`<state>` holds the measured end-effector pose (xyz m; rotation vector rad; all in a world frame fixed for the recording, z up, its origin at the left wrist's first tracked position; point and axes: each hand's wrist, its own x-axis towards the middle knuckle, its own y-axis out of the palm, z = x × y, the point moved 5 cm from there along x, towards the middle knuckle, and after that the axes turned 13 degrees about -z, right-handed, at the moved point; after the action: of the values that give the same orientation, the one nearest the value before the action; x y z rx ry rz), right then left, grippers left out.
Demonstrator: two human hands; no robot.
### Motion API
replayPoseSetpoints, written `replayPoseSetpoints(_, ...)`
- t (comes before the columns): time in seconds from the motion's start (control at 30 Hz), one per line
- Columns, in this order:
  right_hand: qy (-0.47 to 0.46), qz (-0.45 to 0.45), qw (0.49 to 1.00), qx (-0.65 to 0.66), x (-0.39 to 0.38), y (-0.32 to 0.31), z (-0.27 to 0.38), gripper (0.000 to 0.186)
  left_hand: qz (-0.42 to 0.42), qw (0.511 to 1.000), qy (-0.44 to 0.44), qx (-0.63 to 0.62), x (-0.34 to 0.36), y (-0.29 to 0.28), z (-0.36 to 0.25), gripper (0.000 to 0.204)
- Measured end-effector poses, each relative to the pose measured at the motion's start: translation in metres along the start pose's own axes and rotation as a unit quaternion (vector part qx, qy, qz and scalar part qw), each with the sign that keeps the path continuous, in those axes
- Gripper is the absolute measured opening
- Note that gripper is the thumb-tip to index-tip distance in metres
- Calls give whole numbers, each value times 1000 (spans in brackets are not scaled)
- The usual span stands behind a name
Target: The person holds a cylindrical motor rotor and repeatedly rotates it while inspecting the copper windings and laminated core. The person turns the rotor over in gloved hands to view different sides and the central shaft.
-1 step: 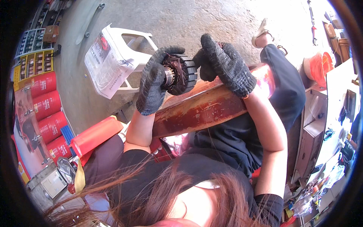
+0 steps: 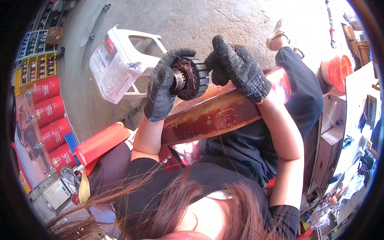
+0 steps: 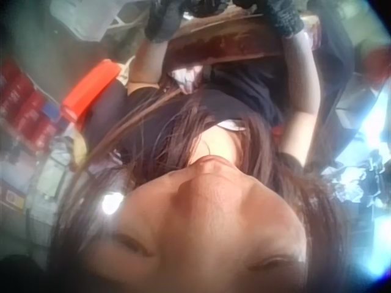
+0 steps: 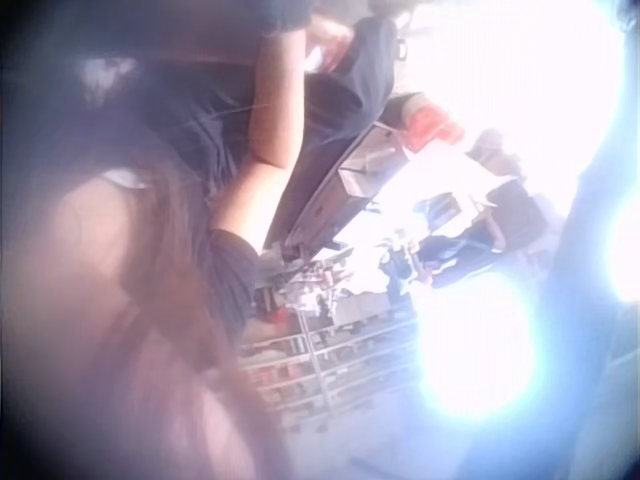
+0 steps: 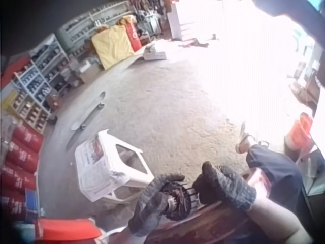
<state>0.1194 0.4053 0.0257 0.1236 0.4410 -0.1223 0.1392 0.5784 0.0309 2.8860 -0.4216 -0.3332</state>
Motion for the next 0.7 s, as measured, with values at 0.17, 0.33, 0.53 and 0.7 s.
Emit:
replayPoseSetpoints(0.17,-1,-12,1000,6,3,-2,-5,64,20,1000,-16,-1,0,1,0,65)
replayPoseSetpoints(0.33,-60,-8,998,-17,1,-3,1,63,-24,987,131,95,-5,5,-16,58)
replayPoseSetpoints(0.53,-178,-127,974,-65,-17,-6,12,57,-59,954,238,172,-7,6,-22,57)
replayPoseSetpoints(0.7,-295,-163,929,-154,-42,1,25,18,-78,941,255,209,-4,4,-22,57)
